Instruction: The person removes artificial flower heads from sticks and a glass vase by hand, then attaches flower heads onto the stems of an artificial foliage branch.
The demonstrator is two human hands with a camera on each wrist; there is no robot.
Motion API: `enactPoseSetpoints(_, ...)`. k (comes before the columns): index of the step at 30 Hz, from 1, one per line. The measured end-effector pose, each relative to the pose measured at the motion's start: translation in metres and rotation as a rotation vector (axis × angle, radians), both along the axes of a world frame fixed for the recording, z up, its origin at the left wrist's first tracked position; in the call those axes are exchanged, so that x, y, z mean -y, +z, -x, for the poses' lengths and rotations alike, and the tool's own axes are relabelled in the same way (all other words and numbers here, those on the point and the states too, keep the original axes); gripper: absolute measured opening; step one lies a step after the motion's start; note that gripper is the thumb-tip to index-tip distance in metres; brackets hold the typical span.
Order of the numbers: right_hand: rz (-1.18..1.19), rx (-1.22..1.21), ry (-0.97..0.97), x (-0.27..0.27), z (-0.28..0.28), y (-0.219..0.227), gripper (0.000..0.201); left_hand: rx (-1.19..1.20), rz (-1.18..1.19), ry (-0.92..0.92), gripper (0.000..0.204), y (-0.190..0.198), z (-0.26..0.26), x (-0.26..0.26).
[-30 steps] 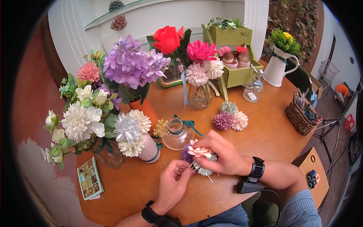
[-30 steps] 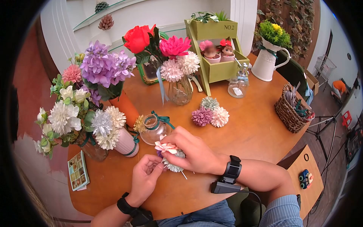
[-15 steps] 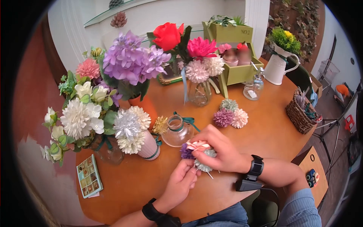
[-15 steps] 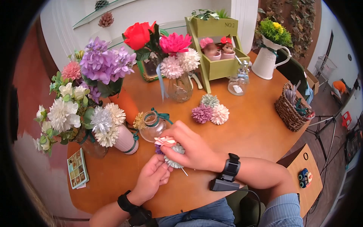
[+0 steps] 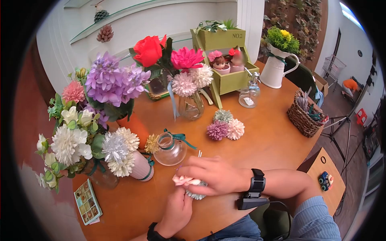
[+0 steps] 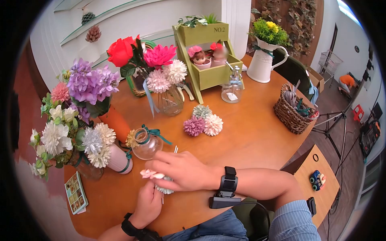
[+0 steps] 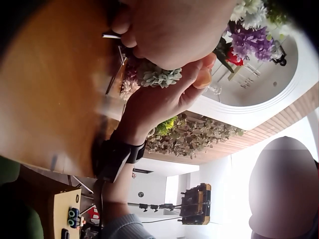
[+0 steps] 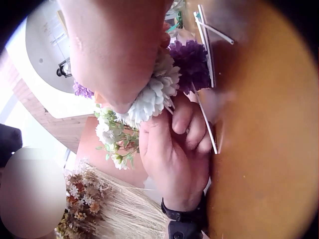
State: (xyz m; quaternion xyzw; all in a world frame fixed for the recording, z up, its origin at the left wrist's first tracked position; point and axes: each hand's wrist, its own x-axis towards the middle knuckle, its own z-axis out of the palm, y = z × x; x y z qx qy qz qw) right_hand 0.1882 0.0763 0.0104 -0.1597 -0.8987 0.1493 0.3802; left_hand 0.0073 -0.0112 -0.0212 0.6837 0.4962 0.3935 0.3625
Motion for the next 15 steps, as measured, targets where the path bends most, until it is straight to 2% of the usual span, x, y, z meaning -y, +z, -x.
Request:
enactPoseSetpoints(3, 0.002, 0.074, -0.024, 0.002, -0.004, 0.003, 0.038, 0.055, -0.054, 0.007, 0.014, 0.000, 0.000, -0.003)
enactPoseSetpoints(7, -0.035, 0.011, -0.081, 0.003, -0.005, 0.008, 0.040, -0.020, -0.086, -0.003, 0.017, 0.004, 0.008, -0.009)
enactPoseSetpoints(9, -0.055, -0.109, -0.178, 0.002, -0.006, 0.011, 0.042, 0.060, 0.011, 0.022, 0.016, 0.009, 0.005, -0.011)
enactPoseSetpoints(11, -0.083, -0.064, -0.218, -0.010, -0.014, 0.011, 0.042, 0.081, 0.043, 0.027, 0.017, 0.008, 0.008, -0.011)
enactPoseSetpoints(13, -0.204, -0.312, -0.291, -0.028, -0.020, 0.012, 0.040, 0.100, 0.075, 0.032, 0.019, 0.007, 0.009, -0.009)
enactPoseSetpoints(15, -0.131, -0.341, -0.324, -0.033, -0.027, 0.019, 0.035, 0.131, 0.106, 0.085, 0.025, 0.008, 0.009, -0.008)
